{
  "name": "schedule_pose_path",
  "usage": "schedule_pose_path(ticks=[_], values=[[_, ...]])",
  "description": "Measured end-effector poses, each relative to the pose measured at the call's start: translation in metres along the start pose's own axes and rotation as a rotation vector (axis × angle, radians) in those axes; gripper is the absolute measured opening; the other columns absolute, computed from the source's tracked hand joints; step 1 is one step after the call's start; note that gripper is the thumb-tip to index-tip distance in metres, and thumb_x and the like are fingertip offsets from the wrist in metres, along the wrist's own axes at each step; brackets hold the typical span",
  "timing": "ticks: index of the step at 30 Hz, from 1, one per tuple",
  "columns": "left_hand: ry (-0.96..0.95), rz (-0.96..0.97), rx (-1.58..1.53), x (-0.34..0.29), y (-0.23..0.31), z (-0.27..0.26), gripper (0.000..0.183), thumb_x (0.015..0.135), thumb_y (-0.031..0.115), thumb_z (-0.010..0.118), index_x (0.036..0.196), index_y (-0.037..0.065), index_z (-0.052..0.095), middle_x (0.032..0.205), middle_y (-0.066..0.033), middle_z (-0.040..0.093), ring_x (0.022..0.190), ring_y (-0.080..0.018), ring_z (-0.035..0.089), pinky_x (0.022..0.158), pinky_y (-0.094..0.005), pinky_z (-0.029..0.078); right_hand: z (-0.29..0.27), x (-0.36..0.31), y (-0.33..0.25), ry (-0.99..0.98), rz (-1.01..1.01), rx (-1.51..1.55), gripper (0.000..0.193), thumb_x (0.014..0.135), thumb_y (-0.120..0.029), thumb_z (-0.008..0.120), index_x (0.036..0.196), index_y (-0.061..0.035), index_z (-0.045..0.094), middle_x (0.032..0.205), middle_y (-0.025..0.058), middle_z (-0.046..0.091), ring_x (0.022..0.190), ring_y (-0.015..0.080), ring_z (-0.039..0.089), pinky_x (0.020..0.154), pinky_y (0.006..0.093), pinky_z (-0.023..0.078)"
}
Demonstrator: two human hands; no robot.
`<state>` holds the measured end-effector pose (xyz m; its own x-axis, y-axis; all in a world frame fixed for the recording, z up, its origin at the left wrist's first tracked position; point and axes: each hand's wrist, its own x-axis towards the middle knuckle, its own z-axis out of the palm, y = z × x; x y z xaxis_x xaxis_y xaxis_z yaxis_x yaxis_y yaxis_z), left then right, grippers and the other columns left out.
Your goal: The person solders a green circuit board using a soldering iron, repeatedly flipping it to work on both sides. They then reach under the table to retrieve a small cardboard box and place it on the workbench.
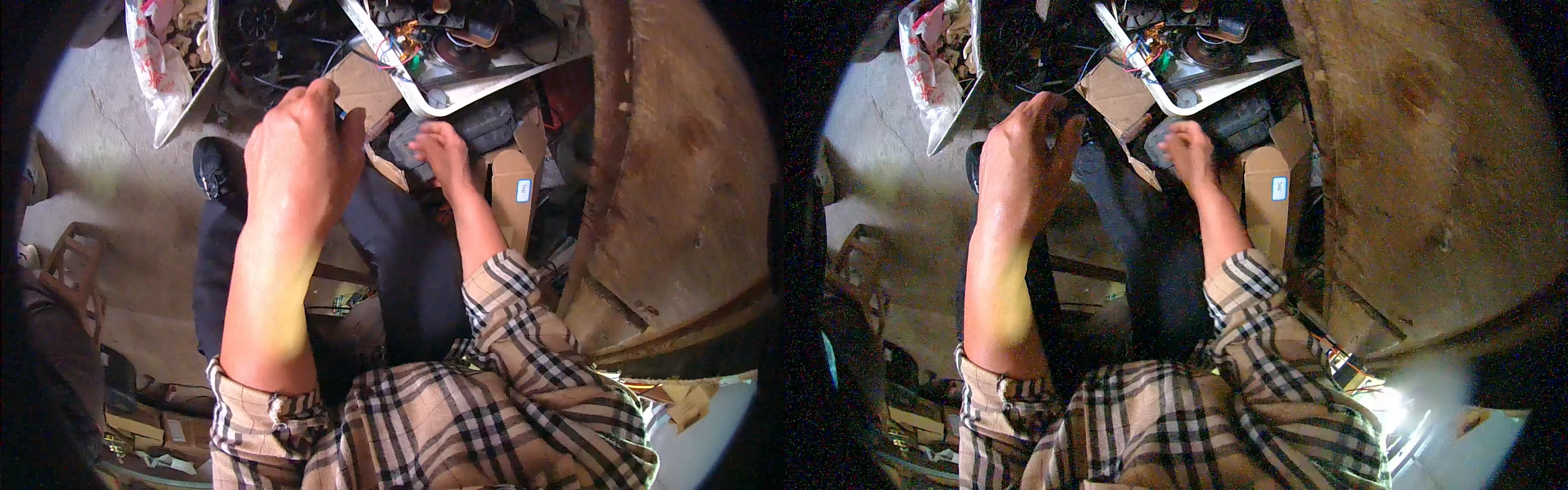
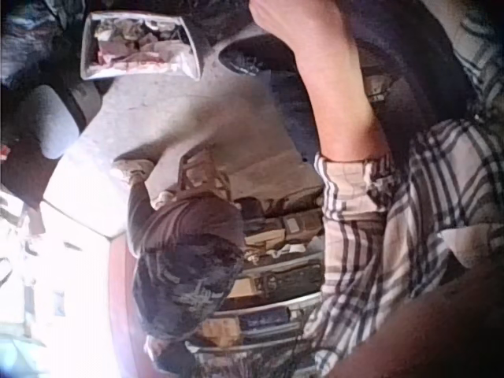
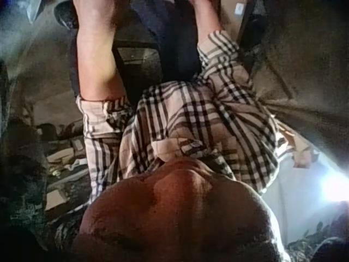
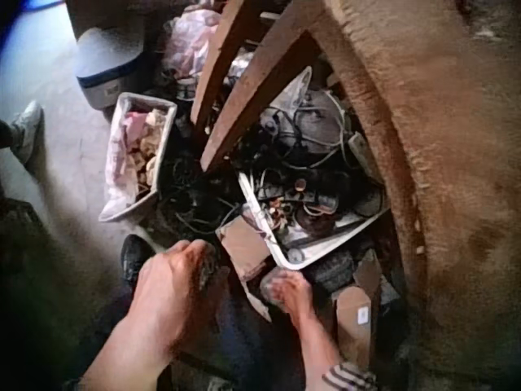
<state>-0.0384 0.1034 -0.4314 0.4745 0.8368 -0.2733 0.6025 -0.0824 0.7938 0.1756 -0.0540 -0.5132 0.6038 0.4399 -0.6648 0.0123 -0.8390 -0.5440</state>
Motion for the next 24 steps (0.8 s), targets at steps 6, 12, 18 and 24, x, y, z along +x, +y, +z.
schedule_pose_path(ticks=[6,12,18,24], values=[[0.031,0.058,0.04,0.001,-0.005,0.0,0.023,0.088,0.022,0.065,0.098,0.002,0.065,0.086,-0.0198,0.068,0.082,-0.0396,0.065,0.07,-0.0419,0.052,-0.054,-0.068,0.084,0.22,0.19,-0.053,0.027,0.093,-0.012,0.06,0.116,-0.0015,0.049,0.085,0.0114,0.065,0.068,0.0175,0.068,0.054,0.0301,0.051],[0.031,0.012,0.097,0.007,-0.017,0.0,0.028,0.085,0.032,0.065,0.093,0.005,0.067,0.086,-0.0229,0.068,0.088,-0.0406,0.066,0.077,-0.0481,0.053,-0.127,-0.1,0.123,0.574,-0.062,-0.391,0.044,0.09,-0.002,0.049,0.133,-0.0026,0.042,0.097,0.0143,0.061,0.086,0.0227,0.061,0.077,0.0385,0.049],[0.09,0.099,0.133,0.002,-0.042,-0.007,0.027,0.091,0.031,0.063,0.098,0.004,0.065,0.085,-0.0204,0.068,0.085,-0.0408,0.065,0.071,-0.0444,0.051,-0.17,-0.115,0.091,0.796,-0.092,-0.552,0.044,0.087,0.0,0.048,0.13,-0.0016,0.044,0.09,0.0101,0.062,0.085,0.0208,0.063,0.081,0.0321,0.05],[0.108,0.063,0.133,0.001,-0.045,-0.013,0.027,0.092,0.03,0.064,0.1,0.004,0.064,0.086,-0.0197,0.068,0.084,-0.04,0.065,0.071,-0.044,0.051,-0.148,-0.074,0.102,0.467,-0.192,-0.285,0.03,0.092,-0.009,0.058,0.12,-0.0001,0.054,0.094,0.0106,0.066,0.085,0.0182,0.065,0.076,0.0311,0.051]])
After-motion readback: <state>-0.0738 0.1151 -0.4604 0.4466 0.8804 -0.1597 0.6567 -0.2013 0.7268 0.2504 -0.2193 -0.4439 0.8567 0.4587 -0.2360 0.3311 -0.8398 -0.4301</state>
